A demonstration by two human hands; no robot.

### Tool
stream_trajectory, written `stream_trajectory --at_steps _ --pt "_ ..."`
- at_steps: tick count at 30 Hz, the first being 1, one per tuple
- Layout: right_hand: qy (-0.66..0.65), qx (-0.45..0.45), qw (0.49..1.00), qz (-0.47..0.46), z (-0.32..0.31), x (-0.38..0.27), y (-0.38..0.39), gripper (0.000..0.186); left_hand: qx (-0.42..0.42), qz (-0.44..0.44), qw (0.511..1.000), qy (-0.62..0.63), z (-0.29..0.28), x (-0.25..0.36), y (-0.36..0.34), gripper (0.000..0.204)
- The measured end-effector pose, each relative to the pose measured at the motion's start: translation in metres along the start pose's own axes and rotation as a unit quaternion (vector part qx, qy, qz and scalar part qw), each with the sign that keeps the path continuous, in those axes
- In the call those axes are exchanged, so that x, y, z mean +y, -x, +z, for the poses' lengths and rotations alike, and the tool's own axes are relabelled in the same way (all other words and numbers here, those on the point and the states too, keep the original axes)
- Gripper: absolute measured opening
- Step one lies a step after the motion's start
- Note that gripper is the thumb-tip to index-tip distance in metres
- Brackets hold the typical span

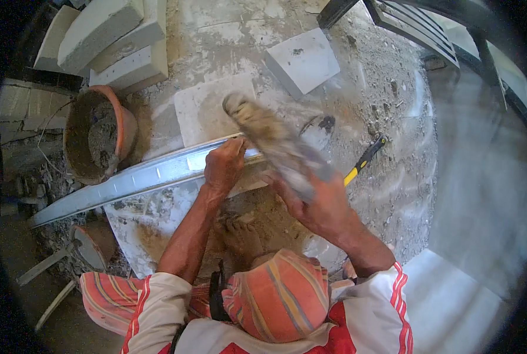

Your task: The person applies mortar to a stone tile and a metal profile using a trowel and hammer, then positions the profile against a wall and marks it with a pencil while checking alignment with a level.

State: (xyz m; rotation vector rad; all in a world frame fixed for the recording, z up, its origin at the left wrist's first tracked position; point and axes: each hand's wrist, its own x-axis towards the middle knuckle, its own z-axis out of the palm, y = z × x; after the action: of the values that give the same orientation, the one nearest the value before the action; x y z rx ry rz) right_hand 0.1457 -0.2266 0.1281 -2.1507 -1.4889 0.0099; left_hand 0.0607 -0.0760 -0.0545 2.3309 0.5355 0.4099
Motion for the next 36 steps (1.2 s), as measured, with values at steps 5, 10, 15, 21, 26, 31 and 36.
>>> stream_trajectory --at_steps 5,10,15,21,26,31,36 --pt "-0.179 0.059 0.971 0.145 0.002 -0.005 0.021 0.045 0.013 0.017 1.000 0.009 0.002 0.001 0.004 0.009" --pt "-0.014 -0.160 0.965 0.206 0.036 0.022 0.033 0.043 -0.011 0.027 0.999 -0.025 0.003 -0.007 0.008 0.011" --pt "-0.075 -0.003 0.992 0.106 -0.013 -0.007 0.005 0.041 0.013 0.022 1.000 -0.007 0.004 -0.006 0.005 0.012" --pt "-0.054 -0.208 0.926 0.309 0.034 0.019 0.032 0.043 -0.025 0.026 0.999 -0.009 0.008 0.001 0.002 0.012" --pt "-0.002 -0.047 0.994 0.103 0.016 0.003 0.009 0.040 -0.021 0.010 1.000 -0.017 0.003 -0.003 0.011 0.010" --pt "-0.077 0.040 0.993 0.077 -0.005 -0.006 0.011 0.032 0.014 0.016 1.000 -0.002 0.007 -0.005 0.006 0.011" --pt "-0.056 -0.121 0.969 0.210 0.049 0.029 0.051 0.036 0.001 0.010 1.000 -0.010 0.005 0.004 0.010 0.009"
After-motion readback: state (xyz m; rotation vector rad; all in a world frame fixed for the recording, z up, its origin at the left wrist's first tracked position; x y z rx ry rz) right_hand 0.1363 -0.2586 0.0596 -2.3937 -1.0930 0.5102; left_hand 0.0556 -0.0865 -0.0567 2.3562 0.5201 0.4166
